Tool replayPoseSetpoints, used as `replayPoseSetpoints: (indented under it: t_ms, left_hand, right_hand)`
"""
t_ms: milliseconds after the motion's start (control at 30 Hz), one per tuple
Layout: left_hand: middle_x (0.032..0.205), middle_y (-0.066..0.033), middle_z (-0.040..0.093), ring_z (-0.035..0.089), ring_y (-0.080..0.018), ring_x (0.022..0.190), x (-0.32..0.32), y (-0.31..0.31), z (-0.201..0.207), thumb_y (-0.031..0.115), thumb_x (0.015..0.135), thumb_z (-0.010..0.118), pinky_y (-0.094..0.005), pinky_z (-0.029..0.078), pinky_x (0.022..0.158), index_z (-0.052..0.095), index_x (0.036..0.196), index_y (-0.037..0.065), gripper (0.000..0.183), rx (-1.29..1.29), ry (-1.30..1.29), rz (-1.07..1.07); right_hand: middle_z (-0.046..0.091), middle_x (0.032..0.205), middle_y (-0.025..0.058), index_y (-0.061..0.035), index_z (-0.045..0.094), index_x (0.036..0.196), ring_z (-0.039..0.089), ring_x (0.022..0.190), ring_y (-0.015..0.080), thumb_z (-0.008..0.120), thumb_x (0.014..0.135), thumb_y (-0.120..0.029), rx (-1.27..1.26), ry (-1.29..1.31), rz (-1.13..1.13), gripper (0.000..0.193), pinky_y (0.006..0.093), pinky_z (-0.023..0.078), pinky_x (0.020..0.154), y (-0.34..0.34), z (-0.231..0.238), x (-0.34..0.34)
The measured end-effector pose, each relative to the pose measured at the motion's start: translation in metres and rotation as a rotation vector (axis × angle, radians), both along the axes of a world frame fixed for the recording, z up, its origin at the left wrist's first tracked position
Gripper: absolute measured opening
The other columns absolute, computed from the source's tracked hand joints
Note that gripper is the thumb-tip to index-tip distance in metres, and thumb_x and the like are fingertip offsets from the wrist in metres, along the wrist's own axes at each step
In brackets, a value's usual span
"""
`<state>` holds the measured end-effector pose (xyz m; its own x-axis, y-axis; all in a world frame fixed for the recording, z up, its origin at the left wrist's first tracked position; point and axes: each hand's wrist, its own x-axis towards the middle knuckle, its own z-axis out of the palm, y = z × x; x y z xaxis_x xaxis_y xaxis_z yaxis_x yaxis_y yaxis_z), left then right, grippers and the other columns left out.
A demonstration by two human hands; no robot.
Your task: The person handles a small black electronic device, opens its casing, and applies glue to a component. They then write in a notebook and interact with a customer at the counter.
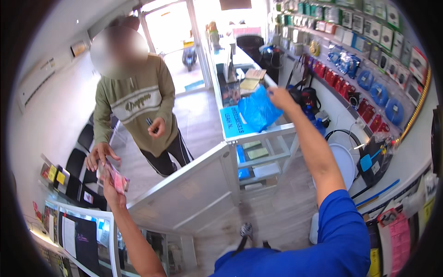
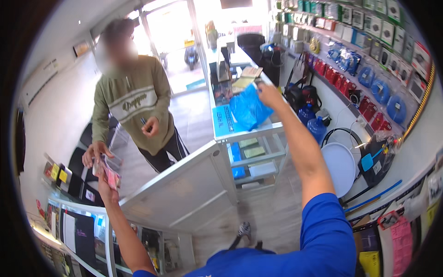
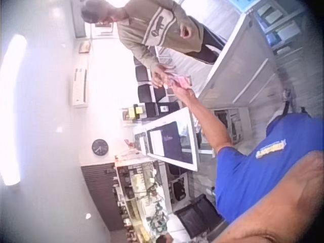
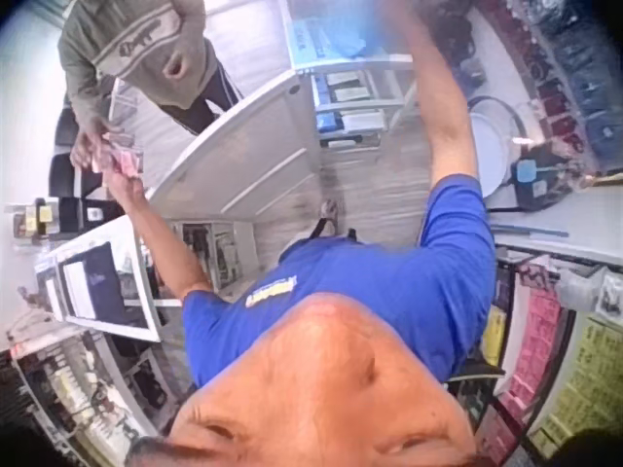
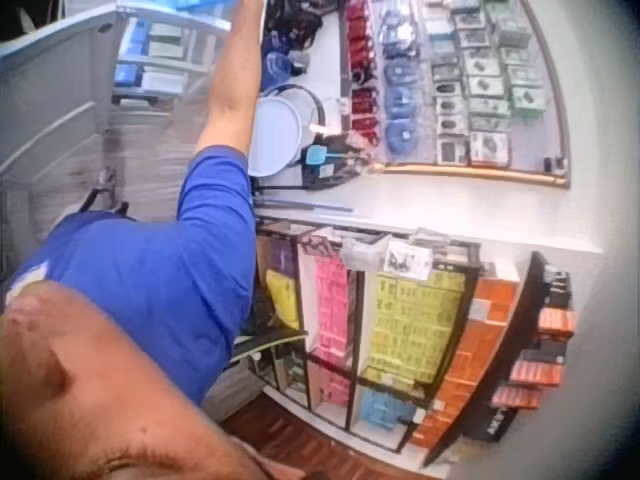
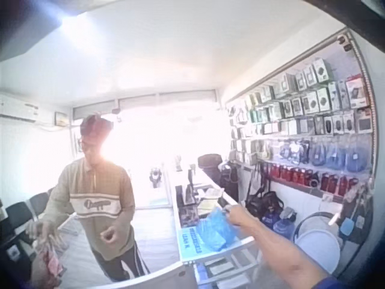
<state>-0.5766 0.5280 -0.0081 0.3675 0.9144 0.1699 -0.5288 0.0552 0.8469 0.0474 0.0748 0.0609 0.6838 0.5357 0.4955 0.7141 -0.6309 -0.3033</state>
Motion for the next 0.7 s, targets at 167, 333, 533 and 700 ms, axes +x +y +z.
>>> replayPoseSetpoints:
  t_ms: [167,333,533,700]
  left_hand:
    - [0.106,-0.0028,0.068,0.068,-0.0166,0.098,0.016,0.006,-0.002,0.019,0.104,0.061,-0.0357,0.058,0.084,0.066,0.116,0.008,0.017,-0.082,0.051,0.049]
    - [0.113,-0.004,0.069,0.069,-0.0192,0.104,0.085,-0.014,0.038,0.022,0.107,0.058,-0.0406,0.057,0.095,0.063,0.125,0.006,0.025,-0.041,0.0,0.015]
    - [0.093,0.0031,0.056,0.052,-0.0093,0.08,0.134,-0.127,0.052,0.029,0.108,0.059,-0.0247,0.043,0.076,0.062,0.127,0.008,0.029,-0.017,-0.047,0.608]
    - [0.113,-0.005,0.062,0.057,-0.011,0.086,0.194,-0.2,0.035,0.03,0.107,0.058,-0.0268,0.05,0.08,0.065,0.129,0.004,0.035,0.425,0.448,0.516]
  right_hand:
    - [0.069,0.092,0.0212,-0.0033,0.072,0.109,0.067,0.088,0.0388,0.059,0.102,-0.035,-0.072,0.043,0.369,0.036,0.0448,0.052,0.081,0.079,0.129,-0.017]
    - [0.075,0.1,0.0206,-0.0058,0.076,0.116,0.071,0.095,0.0355,0.058,0.101,-0.052,-0.048,-0.9,0.853,0.052,0.0443,0.055,0.086,0.182,0.235,0.019]
    - [0.076,0.112,0.0197,-0.0064,0.079,0.115,0.07,0.109,0.0389,0.063,0.094,-0.053,0.055,-0.118,1.054,0.053,0.0449,0.054,0.097,0.248,0.235,-0.075]
    - [0.075,0.098,0.0183,-0.006,0.079,0.107,0.071,0.092,0.0343,0.067,0.094,-0.046,-0.091,-0.109,1.375,0.043,0.0441,0.054,0.084,0.286,0.194,-0.098]
